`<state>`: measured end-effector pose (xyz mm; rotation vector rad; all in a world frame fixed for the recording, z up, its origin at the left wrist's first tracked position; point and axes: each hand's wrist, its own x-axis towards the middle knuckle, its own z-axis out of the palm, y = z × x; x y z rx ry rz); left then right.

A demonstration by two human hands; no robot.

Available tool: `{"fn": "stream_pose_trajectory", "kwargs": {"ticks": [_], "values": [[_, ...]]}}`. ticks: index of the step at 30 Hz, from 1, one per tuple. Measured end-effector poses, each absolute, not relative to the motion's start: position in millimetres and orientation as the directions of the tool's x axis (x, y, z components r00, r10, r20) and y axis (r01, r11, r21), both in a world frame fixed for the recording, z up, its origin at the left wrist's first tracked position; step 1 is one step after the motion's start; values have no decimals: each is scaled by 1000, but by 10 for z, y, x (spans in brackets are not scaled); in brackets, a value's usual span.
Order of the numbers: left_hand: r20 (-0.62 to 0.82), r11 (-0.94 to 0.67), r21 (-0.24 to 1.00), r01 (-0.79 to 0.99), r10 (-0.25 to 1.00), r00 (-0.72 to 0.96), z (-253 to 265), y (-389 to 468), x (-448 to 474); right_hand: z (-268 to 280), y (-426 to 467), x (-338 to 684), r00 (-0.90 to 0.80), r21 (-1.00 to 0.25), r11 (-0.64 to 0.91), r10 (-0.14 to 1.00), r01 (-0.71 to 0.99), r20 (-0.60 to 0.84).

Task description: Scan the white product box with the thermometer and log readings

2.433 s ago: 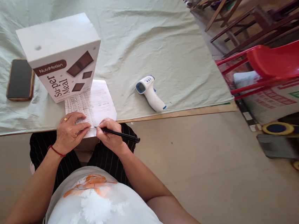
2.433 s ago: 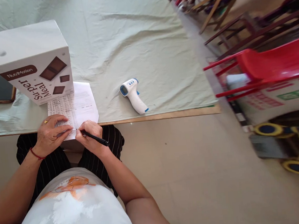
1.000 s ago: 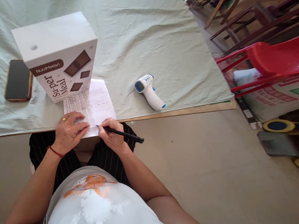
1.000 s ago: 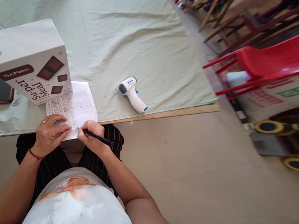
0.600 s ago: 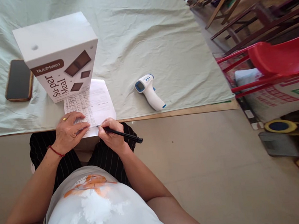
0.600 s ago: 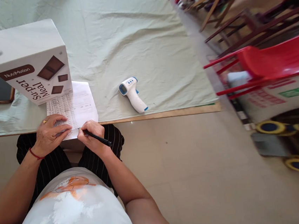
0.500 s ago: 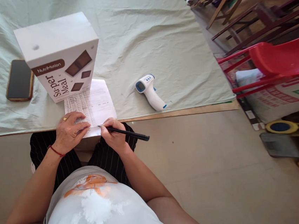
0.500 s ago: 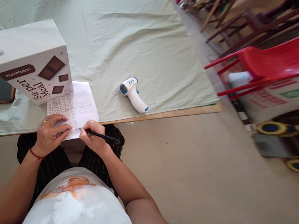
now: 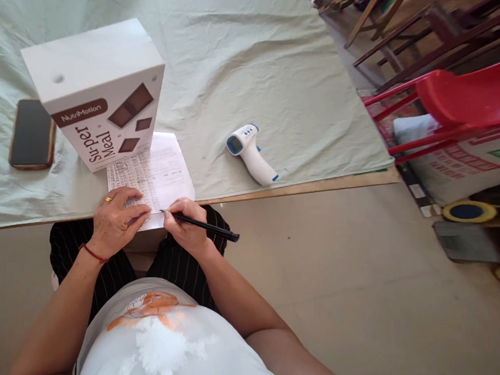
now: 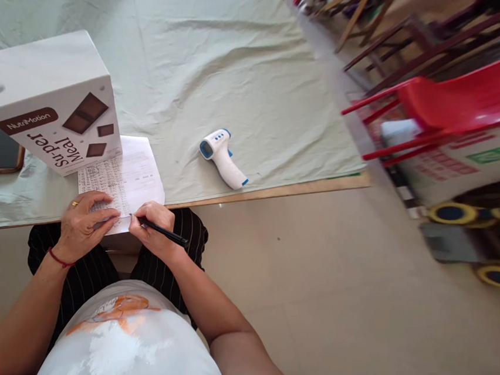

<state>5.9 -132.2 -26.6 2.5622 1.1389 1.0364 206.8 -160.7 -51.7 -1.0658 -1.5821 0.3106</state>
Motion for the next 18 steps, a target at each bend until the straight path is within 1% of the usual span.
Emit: {"fn": "stream_pose_trajectory", "kwargs": {"ticks": [12, 15, 18], "values": [[526, -692, 415, 591, 712, 465, -278, -1326, 58, -528, -1612, 2071, 64, -722, 517, 791, 459, 608], [501, -676, 433, 596, 730, 464, -275, -1322, 54, -537, -1612, 2079, 67, -740, 473, 821, 478, 567], [479, -664, 454, 594, 744, 466, -272, -1320, 49, -542, -1608, 2092, 83, -776, 451, 840, 441, 536]]}}
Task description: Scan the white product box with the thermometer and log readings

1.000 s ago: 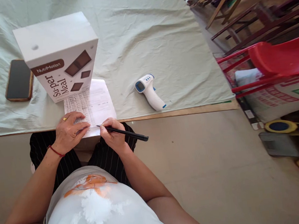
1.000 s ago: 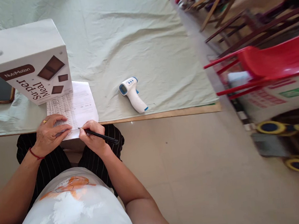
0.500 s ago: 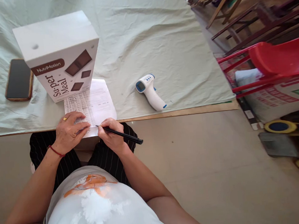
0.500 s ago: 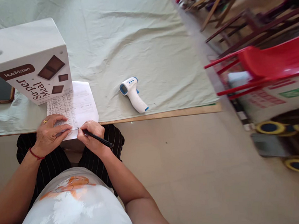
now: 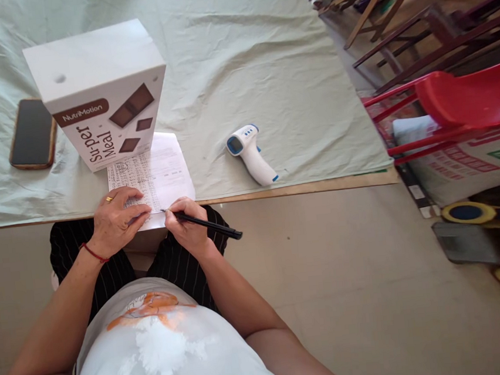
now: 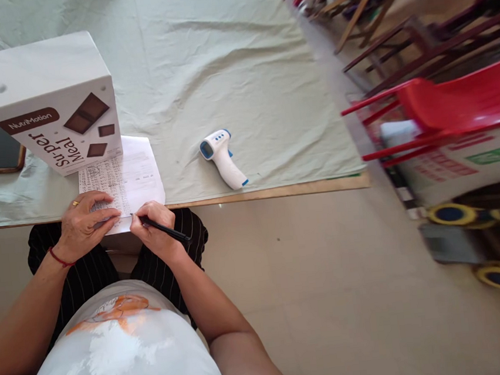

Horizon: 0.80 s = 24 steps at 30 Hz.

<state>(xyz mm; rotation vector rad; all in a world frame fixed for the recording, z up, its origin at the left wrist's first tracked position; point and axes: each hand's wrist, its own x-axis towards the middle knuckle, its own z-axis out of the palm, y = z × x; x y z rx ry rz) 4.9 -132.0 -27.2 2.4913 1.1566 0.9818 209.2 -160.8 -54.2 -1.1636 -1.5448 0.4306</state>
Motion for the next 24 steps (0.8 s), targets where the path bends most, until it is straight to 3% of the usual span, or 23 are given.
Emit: {"fn": "stream_pose_trajectory", "kwargs": {"ticks": [6, 12, 24], "values": [[551, -709, 395, 584, 692, 467, -272, -1321, 58, -499, -1631, 2095, 172, -797, 468, 812, 382, 558], [549, -713, 415, 565, 691, 470, -286, -1300, 46, -407, -1550, 2240, 244, -771, 427, 777, 472, 580], [484, -683, 459, 568, 728, 485, -238, -1322, -13, -790, -791, 2961, 89, -569, 304, 824, 764, 559]]}}
